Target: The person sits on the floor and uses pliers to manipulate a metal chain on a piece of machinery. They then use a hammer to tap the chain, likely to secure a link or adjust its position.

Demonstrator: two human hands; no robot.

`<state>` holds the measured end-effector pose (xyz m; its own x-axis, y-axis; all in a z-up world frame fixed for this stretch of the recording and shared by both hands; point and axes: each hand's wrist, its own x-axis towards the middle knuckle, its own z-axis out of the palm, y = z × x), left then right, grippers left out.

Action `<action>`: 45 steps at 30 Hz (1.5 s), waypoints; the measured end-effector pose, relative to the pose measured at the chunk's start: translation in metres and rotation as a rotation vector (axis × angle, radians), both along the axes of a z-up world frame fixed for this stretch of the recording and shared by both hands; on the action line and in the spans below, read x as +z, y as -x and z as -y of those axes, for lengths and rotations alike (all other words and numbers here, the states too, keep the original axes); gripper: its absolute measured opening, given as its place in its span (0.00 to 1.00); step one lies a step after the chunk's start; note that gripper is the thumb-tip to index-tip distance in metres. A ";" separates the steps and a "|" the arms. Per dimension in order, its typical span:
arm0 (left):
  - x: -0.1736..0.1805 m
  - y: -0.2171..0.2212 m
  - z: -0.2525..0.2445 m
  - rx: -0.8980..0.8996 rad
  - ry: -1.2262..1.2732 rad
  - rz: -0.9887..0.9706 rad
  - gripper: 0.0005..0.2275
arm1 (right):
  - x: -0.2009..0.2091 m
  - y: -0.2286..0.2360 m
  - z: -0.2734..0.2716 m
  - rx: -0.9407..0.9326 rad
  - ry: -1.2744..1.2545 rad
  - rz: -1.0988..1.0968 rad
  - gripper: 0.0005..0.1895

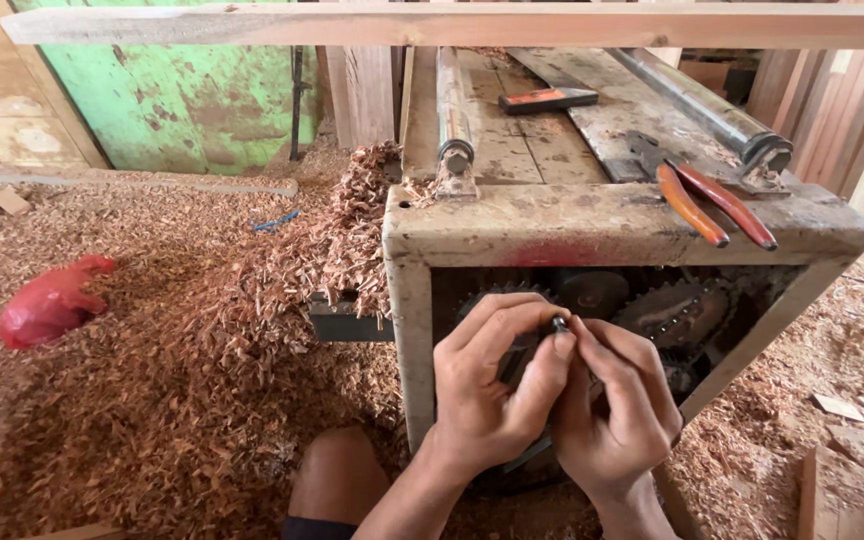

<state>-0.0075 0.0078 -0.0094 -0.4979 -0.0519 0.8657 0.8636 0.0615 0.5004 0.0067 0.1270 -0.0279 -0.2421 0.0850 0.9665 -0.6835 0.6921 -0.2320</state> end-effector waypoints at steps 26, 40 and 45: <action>0.026 0.040 0.015 0.479 0.377 -0.358 0.08 | 0.128 0.033 -0.101 -0.819 -0.650 0.886 0.30; 0.068 0.069 0.011 0.356 0.462 -0.154 0.08 | 0.174 0.072 -0.106 -0.749 -0.854 1.369 0.28; 0.085 0.084 0.022 0.186 0.632 0.128 0.09 | 0.161 0.073 -0.151 -0.262 -0.876 0.658 0.21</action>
<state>-0.0910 -0.0140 0.0758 -0.6304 0.3509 0.6925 0.7466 0.5185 0.4169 -0.0658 0.2776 0.1334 -0.8010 -0.4373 0.4088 -0.4169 0.8976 0.1432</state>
